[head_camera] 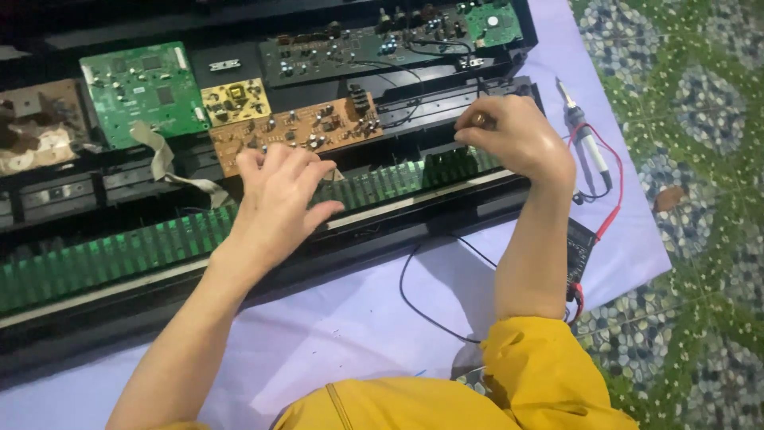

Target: The person works on the internal components of an electronic device, using a multimeter to test a circuit board and a screwdriver to remove screws. They lift and reposition the board while continuing to test various points.

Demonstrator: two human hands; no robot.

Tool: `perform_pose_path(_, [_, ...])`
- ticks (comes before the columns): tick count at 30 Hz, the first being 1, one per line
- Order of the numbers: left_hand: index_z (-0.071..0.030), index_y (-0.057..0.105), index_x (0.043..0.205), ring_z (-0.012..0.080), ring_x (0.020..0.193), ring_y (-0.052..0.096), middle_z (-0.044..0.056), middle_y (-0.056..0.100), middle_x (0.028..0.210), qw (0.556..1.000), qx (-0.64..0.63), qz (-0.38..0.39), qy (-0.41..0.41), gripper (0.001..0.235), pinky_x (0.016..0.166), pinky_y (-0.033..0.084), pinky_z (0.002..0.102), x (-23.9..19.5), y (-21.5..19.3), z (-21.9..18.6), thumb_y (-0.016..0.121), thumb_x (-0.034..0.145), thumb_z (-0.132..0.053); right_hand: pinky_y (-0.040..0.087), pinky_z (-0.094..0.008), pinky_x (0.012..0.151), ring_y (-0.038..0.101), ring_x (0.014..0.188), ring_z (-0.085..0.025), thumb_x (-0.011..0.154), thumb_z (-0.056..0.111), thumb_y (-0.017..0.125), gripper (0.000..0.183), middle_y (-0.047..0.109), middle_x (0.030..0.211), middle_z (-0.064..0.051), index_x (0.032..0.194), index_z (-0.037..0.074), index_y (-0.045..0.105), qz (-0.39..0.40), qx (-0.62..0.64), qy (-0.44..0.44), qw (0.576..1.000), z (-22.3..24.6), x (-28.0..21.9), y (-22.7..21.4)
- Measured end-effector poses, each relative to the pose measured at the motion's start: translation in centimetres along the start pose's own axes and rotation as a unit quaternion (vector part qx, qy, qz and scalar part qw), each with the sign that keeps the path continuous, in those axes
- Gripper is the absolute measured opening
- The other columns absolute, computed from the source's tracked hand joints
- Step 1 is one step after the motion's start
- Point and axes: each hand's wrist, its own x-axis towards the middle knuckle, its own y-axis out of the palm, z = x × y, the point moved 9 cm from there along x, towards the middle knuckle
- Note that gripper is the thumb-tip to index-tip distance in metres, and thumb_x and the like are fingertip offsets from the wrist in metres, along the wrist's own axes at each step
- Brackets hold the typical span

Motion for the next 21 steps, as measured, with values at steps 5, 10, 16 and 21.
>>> perform_pose_path(5, [-0.014, 0.071, 0.116, 0.023, 0.105, 0.051, 0.001, 0.061, 0.105, 0.998, 0.006, 0.061, -0.007, 0.062, 0.092, 0.03, 0.049, -0.2, 1.6, 0.3, 0.093, 0.065, -0.041, 0.057, -0.045, 0.079, 0.073, 0.092, -0.041, 0.089, 0.017, 0.076, 0.02, 0.077, 0.099, -0.019, 0.107, 0.009, 0.08, 0.034, -0.019, -0.014, 0.999, 2.7, -0.3, 1.7])
perform_pose_path(10, [-0.013, 0.07, 0.114, 0.0235, 0.101, 0.05, 0.001, 0.058, 0.102, 0.997, 0.011, 0.075, -0.006, 0.061, 0.09, 0.029, 0.049, -0.5, 2.3, 0.3, 0.094, 0.064, -0.04, 0.057, -0.047, 0.084, 0.072, 0.098, -0.043, 0.09, 0.021, 0.074, 0.023, 0.077, 0.102, -0.02, 0.108, 0.008, 0.079, 0.069, -0.028, -0.045, 0.996, 3.4, 0.9, 4.5])
perform_pose_path(16, [-0.011, 0.07, 0.114, 0.0241, 0.103, 0.048, 0.003, 0.057, 0.104, 0.996, 0.006, 0.094, -0.009, 0.059, 0.092, 0.027, 0.049, -0.5, 2.8, 0.4, 0.093, 0.067, -0.037, 0.057, -0.046, 0.084, 0.072, 0.098, -0.043, 0.089, 0.021, 0.076, 0.025, 0.076, 0.102, -0.022, 0.109, 0.006, 0.079, 0.082, -0.038, -0.047, 0.995, 2.7, 1.6, 5.7])
perform_pose_path(21, [-0.01, 0.069, 0.113, 0.0231, 0.102, 0.047, 0.003, 0.054, 0.102, 0.996, 0.023, 0.085, 0.004, 0.056, 0.091, 0.026, 0.049, -0.5, 2.5, 0.0, 0.092, 0.069, -0.037, 0.058, -0.044, 0.078, 0.074, 0.09, -0.038, 0.095, 0.02, 0.072, 0.021, 0.076, 0.098, -0.022, 0.107, 0.004, 0.079, 0.056, -0.027, -0.048, 0.997, 2.8, 1.0, 4.9])
